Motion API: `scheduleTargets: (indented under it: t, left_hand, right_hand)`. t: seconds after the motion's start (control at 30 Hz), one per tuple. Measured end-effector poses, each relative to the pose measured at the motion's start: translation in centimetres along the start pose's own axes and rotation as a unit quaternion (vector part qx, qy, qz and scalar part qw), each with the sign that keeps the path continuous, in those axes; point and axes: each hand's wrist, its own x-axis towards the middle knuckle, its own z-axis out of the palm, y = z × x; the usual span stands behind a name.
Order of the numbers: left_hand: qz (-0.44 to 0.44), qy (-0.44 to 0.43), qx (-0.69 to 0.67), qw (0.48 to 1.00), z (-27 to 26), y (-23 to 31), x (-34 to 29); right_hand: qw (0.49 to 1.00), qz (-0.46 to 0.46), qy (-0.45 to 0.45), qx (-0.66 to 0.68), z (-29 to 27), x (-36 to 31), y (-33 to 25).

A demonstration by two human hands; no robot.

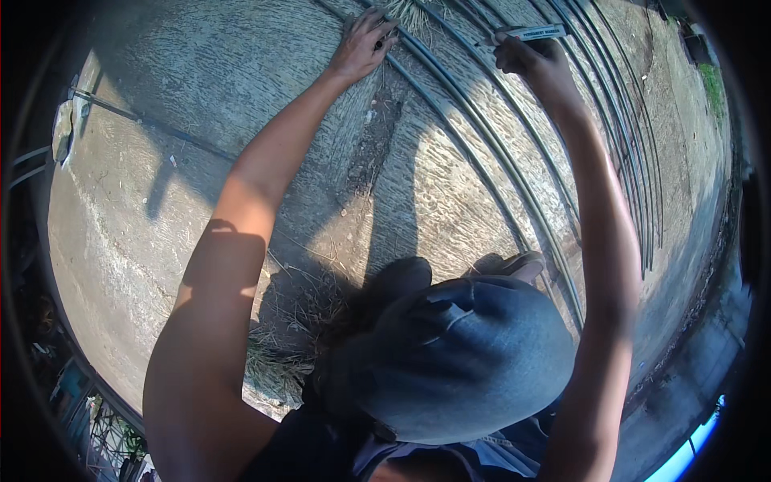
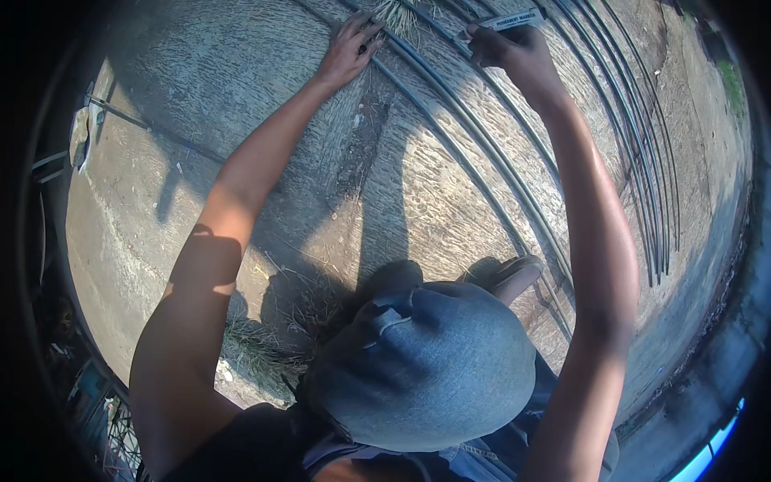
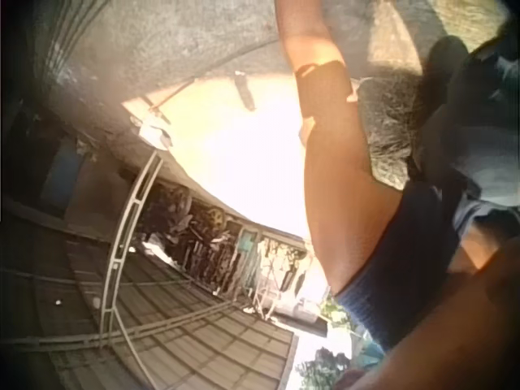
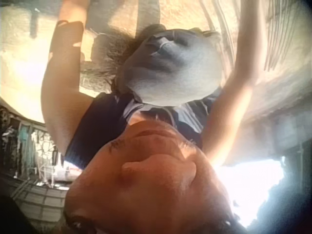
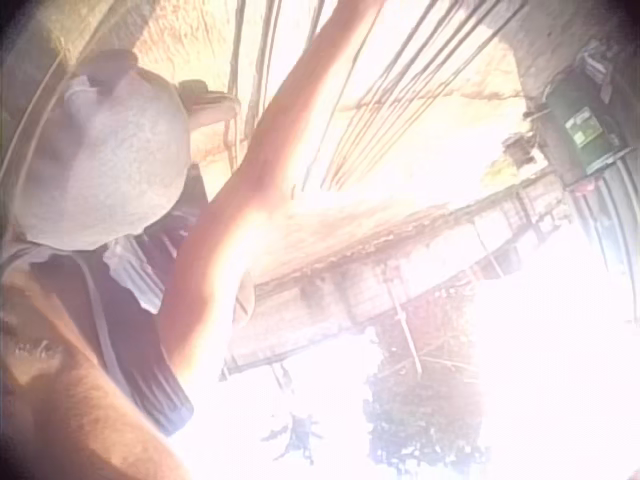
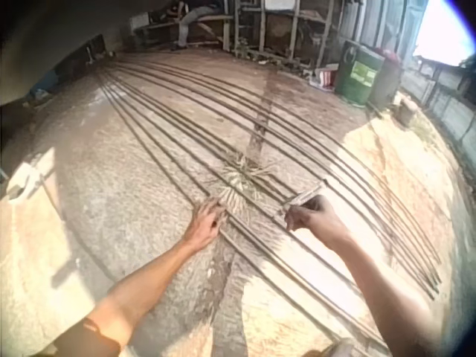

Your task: The recorder marks lengths on metal rods using a marker and moves them to organize the bundle.

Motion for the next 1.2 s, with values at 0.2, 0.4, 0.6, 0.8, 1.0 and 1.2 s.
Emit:
scheduleTargets:
  t: [0.2, 0.4, 0.6, 0.8, 1.0, 1.2]
  left_hand:
    - [-0.116, -0.135, -0.104, 0.978, -3.0, 2.5, 1.5]
    - [-0.145, -0.153, -0.098, 0.973, -3.5, 2.6, 1.4]
    - [-0.124, -0.130, -0.084, 0.980, -2.8, 2.0, 1.1]
    - [-0.133, -0.129, -0.090, 0.979, -2.4, 2.7, 1.2]
    - [-0.139, -0.109, -0.073, 0.981, -1.7, 2.8, 1.0]
    - [-0.146, -0.092, -0.088, 0.981, -1.7, 3.2, 1.0]
  right_hand:
    - [0.996, 0.031, 0.046, 0.075, 6.3, 8.1, 6.9]
    - [0.980, -0.064, 0.184, 0.026, 12.0, 11.6, 11.3]
    - [0.944, -0.138, 0.292, -0.061, 14.2, 10.6, 11.4]
    - [0.950, -0.121, 0.280, -0.074, 14.3, 10.2, 11.3]
    - [0.947, -0.141, 0.281, -0.068, 14.5, 10.2, 11.3]
    - [0.946, -0.141, 0.265, -0.123, 14.2, 10.1, 11.3]
